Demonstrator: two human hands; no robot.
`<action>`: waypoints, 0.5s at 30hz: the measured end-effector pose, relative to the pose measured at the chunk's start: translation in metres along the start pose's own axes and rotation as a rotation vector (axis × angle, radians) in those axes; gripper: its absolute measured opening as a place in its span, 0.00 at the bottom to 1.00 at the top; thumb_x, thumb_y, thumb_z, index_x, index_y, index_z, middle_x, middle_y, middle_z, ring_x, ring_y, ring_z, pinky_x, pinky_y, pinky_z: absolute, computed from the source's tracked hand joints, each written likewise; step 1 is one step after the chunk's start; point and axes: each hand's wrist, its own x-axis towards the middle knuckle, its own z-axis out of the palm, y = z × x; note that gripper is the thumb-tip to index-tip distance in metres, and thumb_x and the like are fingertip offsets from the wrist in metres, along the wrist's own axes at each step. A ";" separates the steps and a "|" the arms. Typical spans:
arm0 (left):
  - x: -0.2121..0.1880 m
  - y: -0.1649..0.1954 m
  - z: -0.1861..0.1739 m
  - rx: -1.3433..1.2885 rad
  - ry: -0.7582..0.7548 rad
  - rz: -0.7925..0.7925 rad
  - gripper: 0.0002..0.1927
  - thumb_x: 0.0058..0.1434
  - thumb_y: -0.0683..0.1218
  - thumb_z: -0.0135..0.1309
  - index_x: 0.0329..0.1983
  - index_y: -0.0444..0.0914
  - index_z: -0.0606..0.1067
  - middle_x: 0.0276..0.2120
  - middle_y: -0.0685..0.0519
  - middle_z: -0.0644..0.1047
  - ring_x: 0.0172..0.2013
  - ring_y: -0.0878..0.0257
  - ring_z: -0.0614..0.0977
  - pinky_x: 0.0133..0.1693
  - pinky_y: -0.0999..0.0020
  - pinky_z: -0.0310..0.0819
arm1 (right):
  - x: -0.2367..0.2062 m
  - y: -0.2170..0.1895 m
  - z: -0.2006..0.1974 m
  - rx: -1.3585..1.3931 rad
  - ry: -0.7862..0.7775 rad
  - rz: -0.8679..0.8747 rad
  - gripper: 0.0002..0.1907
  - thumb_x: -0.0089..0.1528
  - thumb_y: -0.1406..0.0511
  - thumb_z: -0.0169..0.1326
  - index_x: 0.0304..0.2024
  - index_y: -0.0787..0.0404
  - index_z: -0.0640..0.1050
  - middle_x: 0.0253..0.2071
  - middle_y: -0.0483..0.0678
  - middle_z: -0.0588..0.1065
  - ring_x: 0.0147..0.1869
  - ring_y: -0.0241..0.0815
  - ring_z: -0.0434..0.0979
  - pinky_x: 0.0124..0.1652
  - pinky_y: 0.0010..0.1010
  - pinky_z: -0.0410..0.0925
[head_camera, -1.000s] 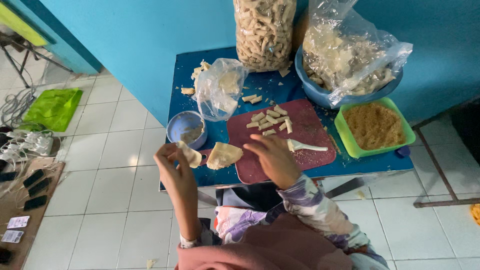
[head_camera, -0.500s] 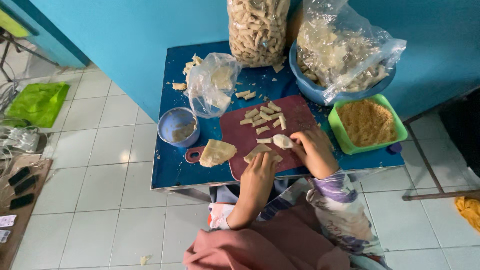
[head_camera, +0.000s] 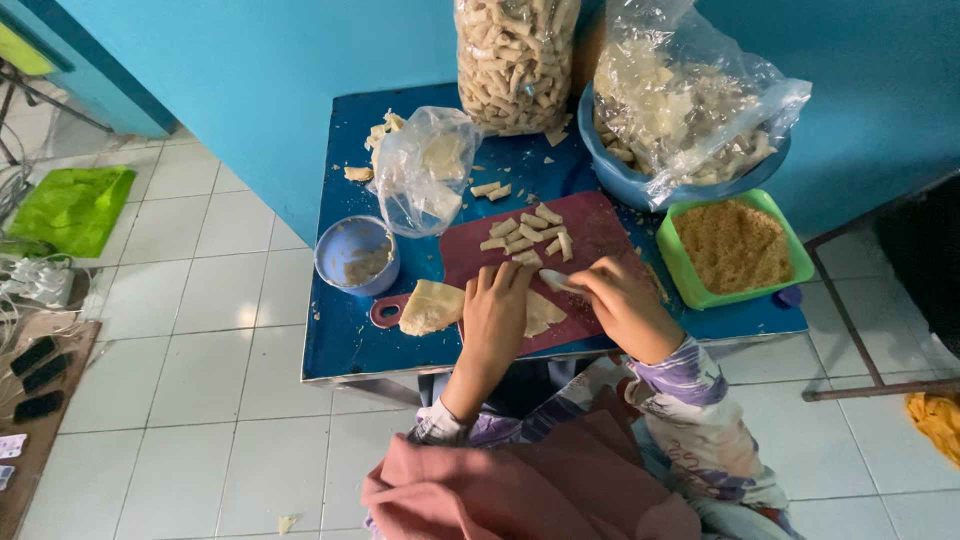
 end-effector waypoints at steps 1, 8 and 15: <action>0.003 -0.003 0.002 -0.005 -0.006 0.023 0.23 0.56 0.38 0.51 0.57 0.41 0.76 0.47 0.53 0.77 0.48 0.53 0.76 0.48 0.59 0.69 | 0.001 -0.003 0.002 0.041 -0.023 -0.004 0.15 0.62 0.75 0.52 0.51 0.60 0.75 0.45 0.53 0.72 0.50 0.54 0.75 0.47 0.41 0.68; 0.013 -0.023 -0.006 -0.114 -0.058 0.040 0.23 0.57 0.37 0.50 0.57 0.44 0.76 0.48 0.56 0.78 0.50 0.54 0.77 0.52 0.57 0.70 | 0.009 -0.016 0.006 -0.306 -0.077 -0.092 0.24 0.56 0.75 0.50 0.53 0.53 0.80 0.45 0.51 0.71 0.50 0.52 0.75 0.46 0.41 0.69; -0.027 -0.014 -0.033 0.111 -0.066 -0.060 0.10 0.56 0.43 0.53 0.42 0.42 0.76 0.44 0.52 0.78 0.46 0.52 0.76 0.47 0.55 0.68 | 0.012 -0.018 0.025 -0.459 -0.033 -0.245 0.10 0.63 0.64 0.56 0.47 0.53 0.81 0.39 0.47 0.70 0.43 0.48 0.74 0.42 0.40 0.69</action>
